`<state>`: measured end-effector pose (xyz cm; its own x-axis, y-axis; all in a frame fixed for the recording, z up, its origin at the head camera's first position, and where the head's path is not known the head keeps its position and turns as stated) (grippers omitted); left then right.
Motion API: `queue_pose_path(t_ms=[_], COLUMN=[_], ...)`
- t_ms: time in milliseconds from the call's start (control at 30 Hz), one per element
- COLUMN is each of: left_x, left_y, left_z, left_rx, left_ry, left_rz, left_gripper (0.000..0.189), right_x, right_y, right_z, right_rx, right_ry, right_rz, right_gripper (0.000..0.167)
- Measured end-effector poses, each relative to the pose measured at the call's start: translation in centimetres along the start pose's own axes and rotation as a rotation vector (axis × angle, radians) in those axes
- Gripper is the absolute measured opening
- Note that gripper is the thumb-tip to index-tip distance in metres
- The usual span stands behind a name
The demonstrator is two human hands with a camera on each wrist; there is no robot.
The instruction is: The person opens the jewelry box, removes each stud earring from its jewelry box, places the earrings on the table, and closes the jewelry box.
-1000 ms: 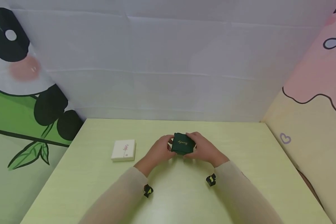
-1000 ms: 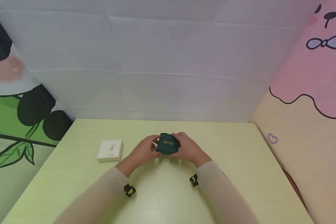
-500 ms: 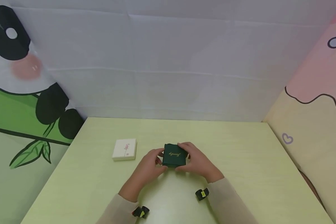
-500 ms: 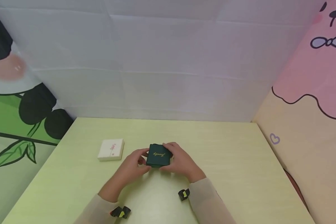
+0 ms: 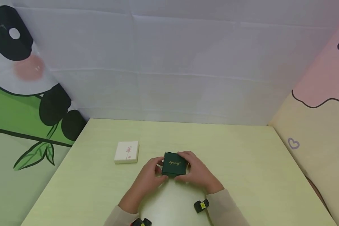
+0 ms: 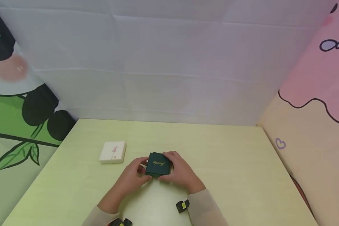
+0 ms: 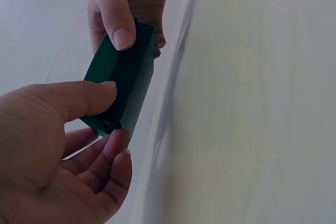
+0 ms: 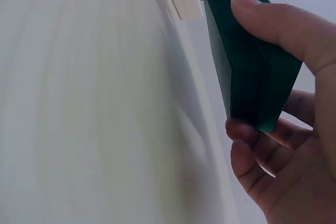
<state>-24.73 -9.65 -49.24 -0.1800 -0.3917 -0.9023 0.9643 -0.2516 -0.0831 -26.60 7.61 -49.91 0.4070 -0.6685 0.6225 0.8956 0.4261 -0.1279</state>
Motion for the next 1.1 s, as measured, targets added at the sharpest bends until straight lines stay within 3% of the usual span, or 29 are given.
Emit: queue_pose_path(t_ms=[133, 300, 467, 633, 800, 1100], left_x=[0.6, 1.9, 2.7, 2.5, 2.1, 1.7], left_y=[0.6, 0.6, 0.4, 0.2, 0.2, 0.1], left_z=[0.6, 0.2, -0.6, -0.8, -0.6, -1.1], left_rx=[-0.042, -0.048, -0.032, -0.043, -0.047, 0.007], left_ry=[0.027, 0.066, -0.018, -0.092, -0.085, -0.085], left_rz=[-0.033, -0.074, -0.074, -0.06, -0.055, -0.05], left_gripper=[0.066, 0.065, 0.068, 0.076, 0.086, 0.096], right_x=[0.3, -1.0, -1.7, -1.7, -1.8, -1.5], right_y=[0.2, 0.5, 0.5, 0.4, 0.4, 0.4], right_z=[-0.7, -1.6, -2.2, -2.1, -2.1, -2.2], right_rx=[0.014, 0.023, 0.032, 0.03, 0.028, 0.04], right_ry=[-0.019, -0.07, -0.116, -0.12, -0.112, -0.104], right_rz=[-0.004, -0.041, -0.038, -0.038, -0.035, -0.03], right_gripper=[0.098, 0.098, 0.097, 0.098, 0.099, 0.098])
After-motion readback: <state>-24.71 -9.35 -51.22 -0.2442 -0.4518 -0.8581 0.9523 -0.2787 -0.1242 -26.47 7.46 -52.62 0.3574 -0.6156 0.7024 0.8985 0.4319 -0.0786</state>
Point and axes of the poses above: each hand's wrist, its own y-axis away from the middle knuckle, its own z-axis out of the back of the hand, x = y × z, the point moved 10 cm from there along -y, towards the middle knuckle, and after that the axes turned 12 degrees about y, right-handed, at the moved point
